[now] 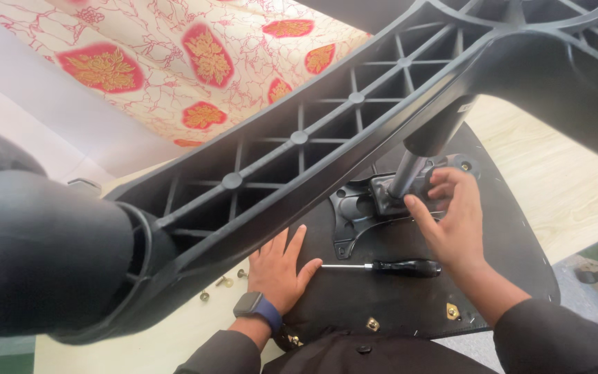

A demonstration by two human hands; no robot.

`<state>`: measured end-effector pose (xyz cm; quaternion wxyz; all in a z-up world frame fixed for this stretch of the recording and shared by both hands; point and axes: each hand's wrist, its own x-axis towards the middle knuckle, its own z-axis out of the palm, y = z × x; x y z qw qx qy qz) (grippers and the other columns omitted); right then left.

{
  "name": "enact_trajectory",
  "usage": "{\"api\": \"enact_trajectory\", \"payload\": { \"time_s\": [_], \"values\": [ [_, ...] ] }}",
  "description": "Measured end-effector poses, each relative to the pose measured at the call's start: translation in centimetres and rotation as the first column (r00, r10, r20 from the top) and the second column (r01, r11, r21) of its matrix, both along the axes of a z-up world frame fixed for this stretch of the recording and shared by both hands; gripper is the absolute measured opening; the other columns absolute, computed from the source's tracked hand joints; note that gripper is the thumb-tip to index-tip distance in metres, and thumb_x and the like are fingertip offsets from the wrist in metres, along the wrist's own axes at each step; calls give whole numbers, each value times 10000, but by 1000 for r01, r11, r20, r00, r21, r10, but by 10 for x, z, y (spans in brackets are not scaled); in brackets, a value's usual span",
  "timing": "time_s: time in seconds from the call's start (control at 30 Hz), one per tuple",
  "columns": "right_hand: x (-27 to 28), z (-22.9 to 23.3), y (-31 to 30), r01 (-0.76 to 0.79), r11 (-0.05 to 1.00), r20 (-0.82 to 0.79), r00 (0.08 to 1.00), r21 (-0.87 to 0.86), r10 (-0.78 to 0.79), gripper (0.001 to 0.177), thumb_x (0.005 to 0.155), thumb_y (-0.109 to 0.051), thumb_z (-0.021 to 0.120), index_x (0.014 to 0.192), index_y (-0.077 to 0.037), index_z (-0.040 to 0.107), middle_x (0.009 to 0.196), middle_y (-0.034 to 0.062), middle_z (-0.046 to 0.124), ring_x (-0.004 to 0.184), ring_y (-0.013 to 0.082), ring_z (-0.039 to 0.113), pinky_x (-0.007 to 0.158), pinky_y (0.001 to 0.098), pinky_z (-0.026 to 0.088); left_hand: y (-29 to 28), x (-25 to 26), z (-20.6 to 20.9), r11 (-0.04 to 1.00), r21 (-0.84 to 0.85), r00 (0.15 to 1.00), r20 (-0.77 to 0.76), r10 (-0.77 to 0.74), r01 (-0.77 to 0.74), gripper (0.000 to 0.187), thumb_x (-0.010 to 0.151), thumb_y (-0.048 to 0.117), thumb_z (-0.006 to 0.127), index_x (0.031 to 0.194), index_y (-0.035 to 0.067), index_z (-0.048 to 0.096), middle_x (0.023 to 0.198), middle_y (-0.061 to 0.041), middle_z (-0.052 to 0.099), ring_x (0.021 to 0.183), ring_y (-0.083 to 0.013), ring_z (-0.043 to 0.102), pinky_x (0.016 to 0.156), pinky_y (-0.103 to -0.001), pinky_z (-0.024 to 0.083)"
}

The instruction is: The person uses a screwdriver to fasten screws into a black chair seat placed on a light wooden table. They repeatedly pick up screws, align them with holes in the seat, and tighten them with the screwdriver. The chair frame is visible nearby, and the person works methodically on multiple fastening points.

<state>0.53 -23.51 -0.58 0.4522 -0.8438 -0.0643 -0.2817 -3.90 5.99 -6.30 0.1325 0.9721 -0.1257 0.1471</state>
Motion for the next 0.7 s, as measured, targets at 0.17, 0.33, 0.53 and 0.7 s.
{"api": "enact_trajectory", "payload": {
  "time_s": [0.17,0.33,0.53,0.7],
  "values": [
    [28,43,10,-219,947,63,976,235,210,525,929,-196,783,1342,-21,510,1248,90,635,1147,179,623,959,341,498,-2,5,7,998,-66,998,-62,12,-16,703,913,599,598,1416,110,554,1405,-188,563,1303,-379,510,1053,-511,388],
    [42,69,21,-369,687,48,898,626,438,346,924,-101,759,1230,-14,620,1161,79,695,1099,157,658,975,322,533,-37,32,37,971,-240,999,-38,-21,11,802,862,591,682,1416,35,518,1325,-232,608,1208,-386,591,998,-499,459],
    [50,81,22,-346,644,31,894,682,447,292,829,3,749,1100,-16,643,995,59,685,896,147,662,795,315,531,-107,75,77,773,-465,900,173,-399,432,899,863,425,731,1544,-15,342,1338,-242,621,1212,-415,603,1017,-477,475],
    [48,84,28,-305,642,17,910,704,413,232,811,-7,771,994,-21,629,885,39,643,789,131,640,718,295,523,-133,89,89,774,-544,915,-27,-402,324,687,896,236,672,1512,87,407,1213,-186,698,1109,-376,672,902,-467,527]
  ]
}}
